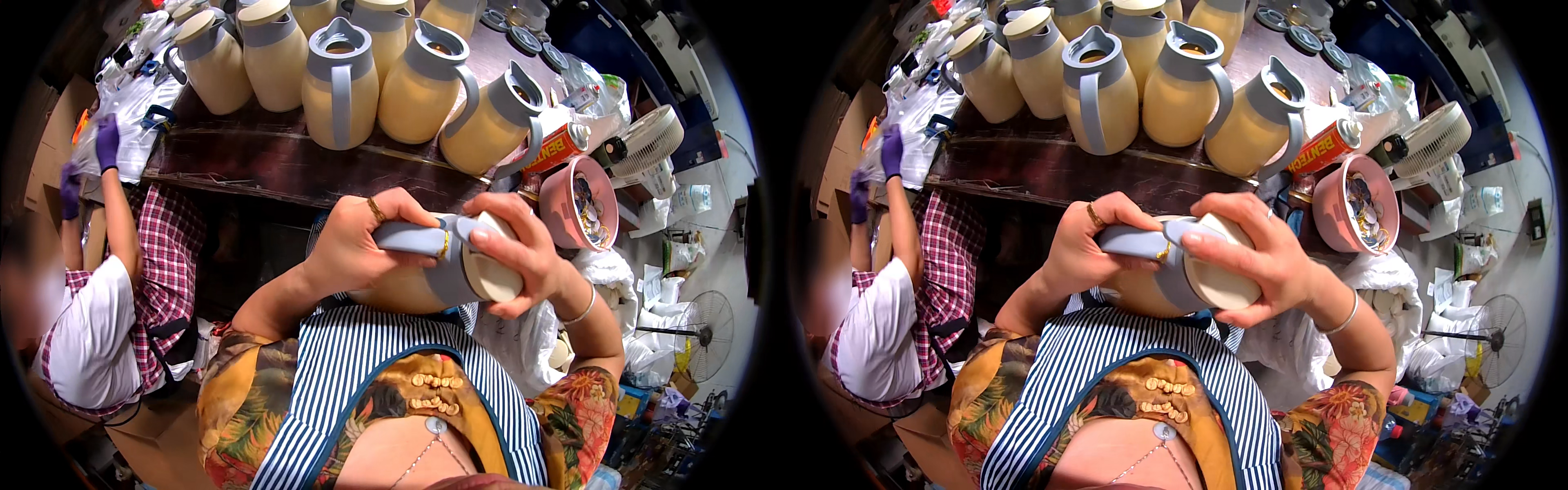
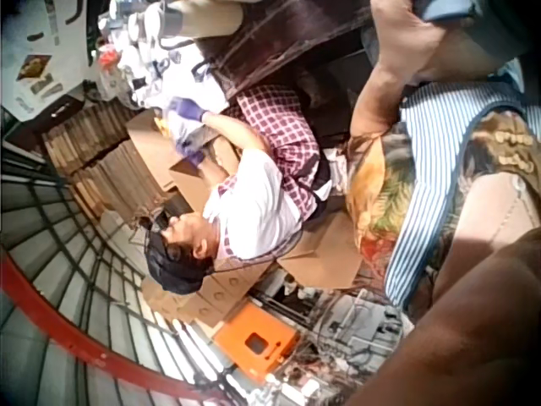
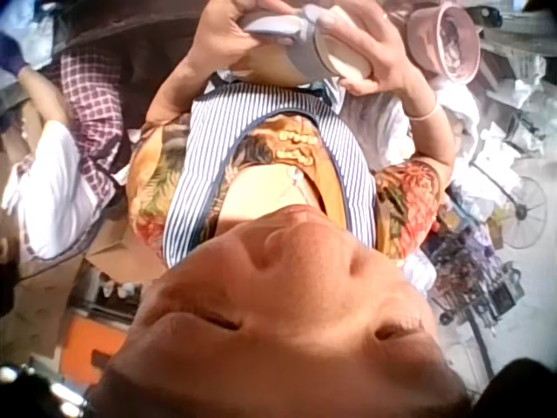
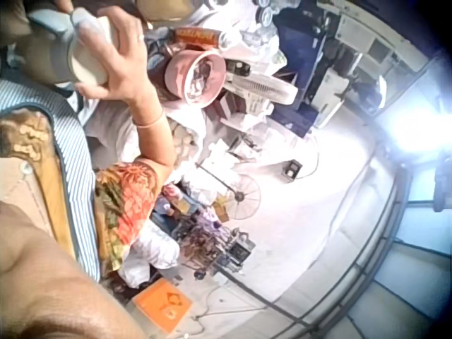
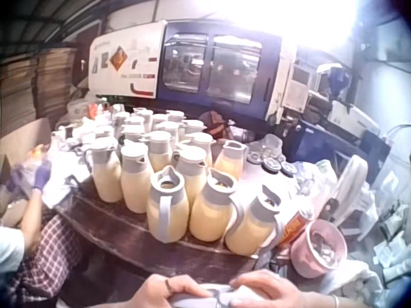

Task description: The person wipes the surfaces of several thermal jugs with a cloth and assembles the lid assemblies by hand-inserting plastic components.

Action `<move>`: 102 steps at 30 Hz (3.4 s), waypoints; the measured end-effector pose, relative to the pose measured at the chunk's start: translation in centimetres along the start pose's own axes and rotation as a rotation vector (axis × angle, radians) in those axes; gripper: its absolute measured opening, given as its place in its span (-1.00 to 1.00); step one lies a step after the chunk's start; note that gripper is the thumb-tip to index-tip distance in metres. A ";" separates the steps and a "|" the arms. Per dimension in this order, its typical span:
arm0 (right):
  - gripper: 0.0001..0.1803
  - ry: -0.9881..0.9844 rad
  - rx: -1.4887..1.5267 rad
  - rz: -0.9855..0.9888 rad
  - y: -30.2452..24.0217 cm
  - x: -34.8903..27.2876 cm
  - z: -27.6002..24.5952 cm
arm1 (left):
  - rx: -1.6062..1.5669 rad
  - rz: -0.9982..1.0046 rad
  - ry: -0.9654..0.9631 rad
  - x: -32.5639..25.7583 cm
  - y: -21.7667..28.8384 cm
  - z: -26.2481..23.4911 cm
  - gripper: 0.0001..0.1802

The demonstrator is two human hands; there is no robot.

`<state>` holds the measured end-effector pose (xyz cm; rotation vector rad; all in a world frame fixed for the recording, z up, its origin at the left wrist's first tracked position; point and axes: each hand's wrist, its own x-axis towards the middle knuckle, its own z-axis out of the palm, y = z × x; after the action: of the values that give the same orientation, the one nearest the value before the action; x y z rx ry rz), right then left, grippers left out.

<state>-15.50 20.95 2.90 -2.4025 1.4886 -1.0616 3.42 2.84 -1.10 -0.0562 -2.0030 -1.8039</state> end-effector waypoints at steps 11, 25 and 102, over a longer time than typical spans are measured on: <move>-0.11 -0.215 -0.314 -0.057 -3.8 0.3 0.9 | 0.156 0.109 -0.234 0.2 1.1 -1.3 -0.65; -0.34 -0.276 -0.269 -0.307 -3.8 7.2 2.5 | 0.046 0.016 -0.121 -1.3 1.3 -5.4 -0.66; -0.77 0.855 -0.176 0.484 2.5 6.0 7.3 | -0.524 -0.095 0.134 5.4 -3.6 -4.3 -0.75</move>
<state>-11.24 12.91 -0.65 -1.5296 2.3089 -1.9892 -1.29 -3.19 -2.38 0.0010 -1.4206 -2.2830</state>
